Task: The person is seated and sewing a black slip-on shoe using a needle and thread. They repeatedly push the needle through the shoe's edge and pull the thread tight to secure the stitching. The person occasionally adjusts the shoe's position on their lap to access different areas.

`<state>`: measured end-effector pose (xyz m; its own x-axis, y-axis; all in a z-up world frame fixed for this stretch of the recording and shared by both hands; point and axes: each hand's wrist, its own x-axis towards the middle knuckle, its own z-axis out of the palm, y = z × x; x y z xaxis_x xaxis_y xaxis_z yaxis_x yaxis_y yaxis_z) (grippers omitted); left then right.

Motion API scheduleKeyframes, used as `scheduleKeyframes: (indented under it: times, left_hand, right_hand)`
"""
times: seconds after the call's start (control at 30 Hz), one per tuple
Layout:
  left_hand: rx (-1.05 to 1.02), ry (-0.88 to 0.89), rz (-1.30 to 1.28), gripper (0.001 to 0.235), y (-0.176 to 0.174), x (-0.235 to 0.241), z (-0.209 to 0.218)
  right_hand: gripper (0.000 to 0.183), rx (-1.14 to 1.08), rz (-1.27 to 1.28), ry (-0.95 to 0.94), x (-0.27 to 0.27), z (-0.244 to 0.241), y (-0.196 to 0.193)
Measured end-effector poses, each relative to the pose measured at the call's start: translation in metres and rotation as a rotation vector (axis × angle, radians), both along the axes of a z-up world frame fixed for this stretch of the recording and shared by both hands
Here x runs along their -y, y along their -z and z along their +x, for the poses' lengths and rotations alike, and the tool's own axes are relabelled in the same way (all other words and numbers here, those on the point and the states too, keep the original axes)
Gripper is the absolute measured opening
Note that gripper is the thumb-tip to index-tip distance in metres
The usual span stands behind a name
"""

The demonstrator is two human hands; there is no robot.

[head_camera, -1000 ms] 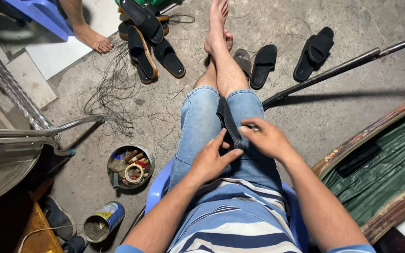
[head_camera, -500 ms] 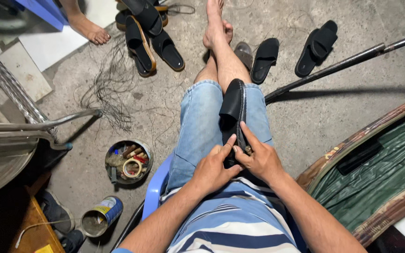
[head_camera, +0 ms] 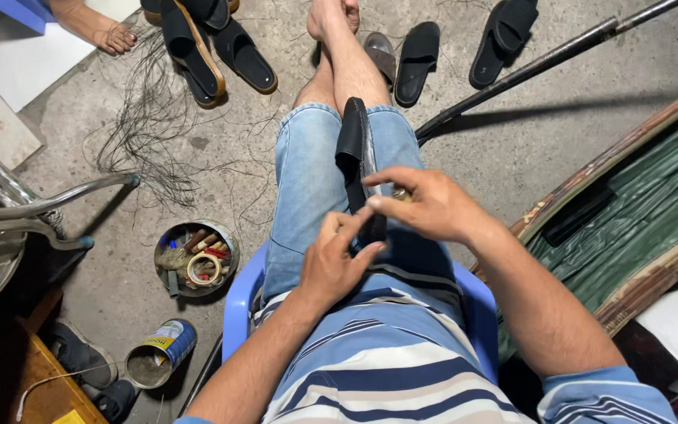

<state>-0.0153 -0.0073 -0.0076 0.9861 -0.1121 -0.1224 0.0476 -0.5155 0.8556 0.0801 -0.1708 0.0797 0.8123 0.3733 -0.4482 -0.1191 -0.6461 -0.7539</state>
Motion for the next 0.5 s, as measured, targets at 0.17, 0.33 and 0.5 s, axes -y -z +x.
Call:
scheduleKeyframes:
  times: [0.17,0.33,0.5]
  left_hand:
    - [-0.154,-0.026,-0.316,0.009,-0.035,-0.037,0.022]
    - [-0.175,-0.526,-0.199,0.013,0.006,-0.146,0.014]
    - [0.689,-0.545,0.073,0.048,0.008,-0.098,0.028]
  right_hand:
    - [0.036,0.239,0.068,-0.081,0.017,0.003,0.005]
    - [0.029,0.39,0.073,-0.126,0.043,-0.023,0.009]
    - [0.034,0.384,-0.055,-0.213,0.041,-0.045,0.034]
